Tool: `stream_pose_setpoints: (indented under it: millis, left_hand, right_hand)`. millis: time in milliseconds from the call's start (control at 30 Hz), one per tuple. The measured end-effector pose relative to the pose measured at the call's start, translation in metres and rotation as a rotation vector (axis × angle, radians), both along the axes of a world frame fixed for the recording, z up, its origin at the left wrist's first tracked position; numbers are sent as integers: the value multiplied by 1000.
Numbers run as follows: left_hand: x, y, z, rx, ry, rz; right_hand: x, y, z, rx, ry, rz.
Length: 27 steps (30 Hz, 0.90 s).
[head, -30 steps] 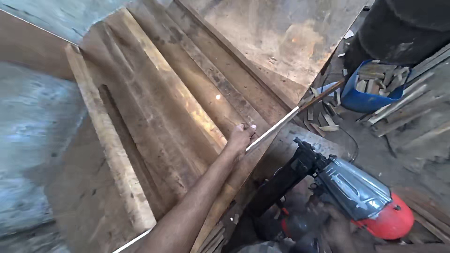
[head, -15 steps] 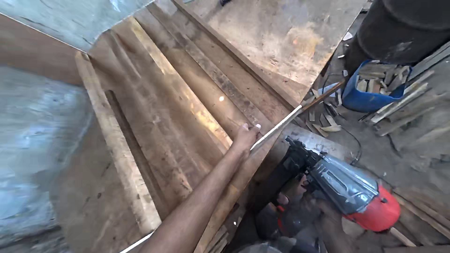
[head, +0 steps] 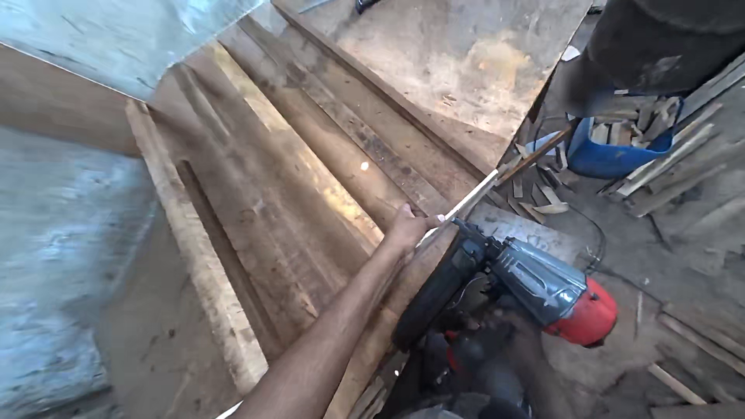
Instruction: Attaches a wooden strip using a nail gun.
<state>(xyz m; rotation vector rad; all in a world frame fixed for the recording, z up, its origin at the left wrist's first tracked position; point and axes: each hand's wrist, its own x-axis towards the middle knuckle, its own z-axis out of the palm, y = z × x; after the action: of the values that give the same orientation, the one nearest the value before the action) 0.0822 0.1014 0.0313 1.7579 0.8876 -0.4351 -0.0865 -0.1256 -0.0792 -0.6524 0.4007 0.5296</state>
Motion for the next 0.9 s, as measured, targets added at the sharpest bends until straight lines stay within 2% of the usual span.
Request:
stream_pose_setpoints:
  millis: [167,367,667,900]
  left_hand:
    - [1,0,-2,5,20,31]
    - [0,1,-5,-23,-4,53]
    - [0,5,-7,32,-3,-7]
    - [-5,3,-6,-73,-68,60]
  right_hand:
    - [6,4,2,-17,61,-3]
    - [6,2,-8,-10,9,24]
    - [4,5,-3,-63,38,7]
    - [-7,2,2,-77,-39,75]
